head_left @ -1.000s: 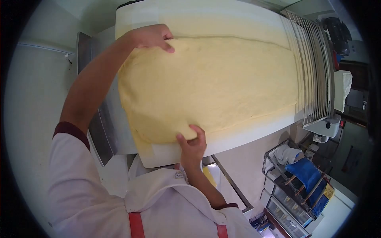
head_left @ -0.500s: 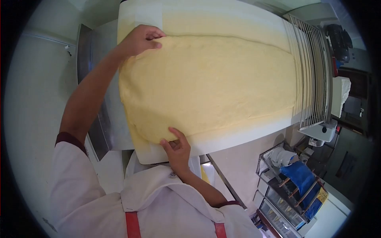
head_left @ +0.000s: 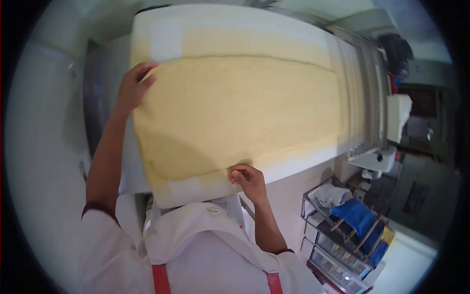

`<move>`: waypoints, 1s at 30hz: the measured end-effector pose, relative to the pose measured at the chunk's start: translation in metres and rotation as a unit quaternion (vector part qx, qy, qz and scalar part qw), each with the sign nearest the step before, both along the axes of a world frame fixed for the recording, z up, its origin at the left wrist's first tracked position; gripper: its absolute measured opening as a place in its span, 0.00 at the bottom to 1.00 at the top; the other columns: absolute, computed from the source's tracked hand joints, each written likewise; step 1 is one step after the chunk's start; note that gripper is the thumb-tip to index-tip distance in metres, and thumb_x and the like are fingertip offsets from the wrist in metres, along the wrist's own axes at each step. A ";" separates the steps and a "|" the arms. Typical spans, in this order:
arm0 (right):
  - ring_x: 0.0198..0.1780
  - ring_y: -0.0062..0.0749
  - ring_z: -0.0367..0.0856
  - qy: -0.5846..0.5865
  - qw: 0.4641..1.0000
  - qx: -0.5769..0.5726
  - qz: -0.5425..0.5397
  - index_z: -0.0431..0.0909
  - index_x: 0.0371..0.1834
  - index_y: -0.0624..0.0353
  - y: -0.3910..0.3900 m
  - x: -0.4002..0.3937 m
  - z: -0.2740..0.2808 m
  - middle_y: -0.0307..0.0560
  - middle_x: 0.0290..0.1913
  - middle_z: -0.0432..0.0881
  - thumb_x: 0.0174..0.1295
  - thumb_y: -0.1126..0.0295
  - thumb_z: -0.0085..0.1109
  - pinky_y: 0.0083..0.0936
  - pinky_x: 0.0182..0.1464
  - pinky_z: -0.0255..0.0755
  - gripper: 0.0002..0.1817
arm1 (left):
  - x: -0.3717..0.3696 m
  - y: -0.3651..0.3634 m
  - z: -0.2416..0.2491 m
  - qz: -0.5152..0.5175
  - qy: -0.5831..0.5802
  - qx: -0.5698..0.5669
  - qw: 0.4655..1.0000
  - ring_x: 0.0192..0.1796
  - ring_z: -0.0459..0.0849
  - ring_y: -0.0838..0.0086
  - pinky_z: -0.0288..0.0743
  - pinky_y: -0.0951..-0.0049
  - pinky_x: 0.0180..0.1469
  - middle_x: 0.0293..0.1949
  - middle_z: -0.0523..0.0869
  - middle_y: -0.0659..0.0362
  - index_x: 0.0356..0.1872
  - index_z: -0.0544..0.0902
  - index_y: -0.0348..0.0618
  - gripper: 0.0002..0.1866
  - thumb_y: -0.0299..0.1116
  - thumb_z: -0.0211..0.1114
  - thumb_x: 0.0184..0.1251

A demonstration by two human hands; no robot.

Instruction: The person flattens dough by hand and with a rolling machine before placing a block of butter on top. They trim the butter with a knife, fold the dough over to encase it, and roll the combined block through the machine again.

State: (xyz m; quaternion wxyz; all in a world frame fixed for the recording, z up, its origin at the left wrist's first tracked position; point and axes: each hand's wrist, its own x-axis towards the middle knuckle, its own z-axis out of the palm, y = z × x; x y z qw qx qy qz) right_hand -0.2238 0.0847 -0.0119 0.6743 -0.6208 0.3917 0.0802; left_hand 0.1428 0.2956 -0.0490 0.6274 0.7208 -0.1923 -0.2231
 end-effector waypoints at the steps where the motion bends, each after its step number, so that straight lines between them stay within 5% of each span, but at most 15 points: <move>1: 0.34 0.24 0.83 0.004 0.999 -0.032 0.004 0.80 0.45 0.68 -0.014 0.002 0.006 0.44 0.34 0.84 0.66 0.75 0.59 0.21 0.38 0.79 0.09 | 0.004 0.003 -0.006 -0.029 -0.036 -0.027 0.999 0.54 0.78 0.76 0.68 0.74 0.60 0.50 0.83 0.59 0.54 0.78 0.34 0.17 0.29 0.63 0.66; 5: 0.27 0.19 0.79 0.022 0.974 -0.217 -0.058 0.82 0.43 0.65 -0.092 -0.010 0.032 0.41 0.28 0.82 0.66 0.69 0.60 0.19 0.32 0.73 0.10 | 0.018 0.015 -0.012 -0.037 -0.040 0.017 0.998 0.58 0.78 0.72 0.68 0.70 0.63 0.54 0.81 0.57 0.57 0.76 0.35 0.21 0.35 0.63 0.68; 8: 0.26 0.21 0.78 0.047 0.913 -0.383 -0.132 0.82 0.42 0.63 -0.184 -0.028 0.032 0.46 0.28 0.82 0.65 0.67 0.60 0.22 0.33 0.74 0.10 | 0.050 0.015 -0.010 0.188 -0.162 0.032 0.968 0.61 0.76 0.71 0.68 0.69 0.65 0.58 0.79 0.55 0.60 0.76 0.36 0.20 0.33 0.62 0.69; 9: 0.26 0.22 0.77 0.024 0.890 -0.425 -0.161 0.83 0.41 0.62 -0.216 -0.032 0.029 0.47 0.28 0.82 0.65 0.66 0.60 0.24 0.33 0.74 0.10 | 0.051 -0.011 0.008 0.172 -0.189 0.052 0.965 0.61 0.76 0.71 0.68 0.69 0.64 0.58 0.80 0.55 0.59 0.76 0.36 0.19 0.32 0.61 0.69; 10: 0.38 0.33 0.83 0.028 0.871 -0.462 -0.163 0.81 0.45 0.63 -0.241 -0.026 0.038 0.53 0.37 0.84 0.66 0.67 0.58 0.28 0.43 0.76 0.12 | 0.039 -0.042 0.031 0.160 -0.216 0.074 0.960 0.61 0.76 0.71 0.68 0.69 0.63 0.57 0.80 0.55 0.59 0.76 0.37 0.19 0.31 0.61 0.69; 13: 0.62 0.45 0.74 -0.016 0.788 -0.614 -0.034 0.73 0.58 0.66 -0.332 -0.012 0.014 0.61 0.59 0.76 0.67 0.65 0.56 0.37 0.62 0.68 0.21 | -0.002 -0.157 0.068 0.069 -0.256 0.095 0.959 0.58 0.78 0.71 0.70 0.70 0.59 0.54 0.82 0.58 0.54 0.79 0.40 0.14 0.28 0.60 0.68; 16: 0.77 0.53 0.49 0.053 0.755 -0.652 0.047 0.56 0.71 0.69 -0.407 0.024 -0.010 0.64 0.74 0.55 0.69 0.57 0.51 0.51 0.74 0.46 0.34 | -0.043 -0.298 0.075 -0.038 -0.282 0.075 0.956 0.54 0.80 0.73 0.71 0.70 0.54 0.50 0.84 0.60 0.50 0.81 0.44 0.13 0.28 0.65 0.64; 20: 0.79 0.58 0.35 0.162 0.752 -0.639 -0.002 0.44 0.76 0.69 -0.466 0.067 -0.012 0.68 0.77 0.45 0.68 0.41 0.43 0.60 0.75 0.27 0.46 | -0.081 -0.468 0.047 -0.100 -0.274 0.025 0.956 0.52 0.81 0.63 0.73 0.65 0.55 0.50 0.83 0.55 0.51 0.81 0.43 0.17 0.30 0.69 0.60; 25: 0.73 0.60 0.52 0.203 0.772 -0.594 -0.099 0.56 0.69 0.69 -0.489 0.105 -0.020 0.68 0.69 0.60 0.67 0.50 0.47 0.62 0.72 0.39 0.37 | -0.113 -0.619 -0.014 -0.139 -0.397 0.051 0.906 0.51 0.81 0.58 0.75 0.63 0.54 0.47 0.82 0.48 0.49 0.81 0.38 0.21 0.34 0.73 0.55; 30: 0.63 0.57 0.64 0.141 0.783 -0.603 -0.065 0.65 0.60 0.67 -0.481 0.111 -0.006 0.64 0.56 0.70 0.67 0.58 0.52 0.58 0.66 0.51 0.26 | -0.129 -0.656 0.015 -0.174 -0.277 0.171 0.929 0.46 0.82 0.58 0.75 0.63 0.51 0.40 0.83 0.50 0.40 0.83 0.37 0.16 0.35 0.74 0.53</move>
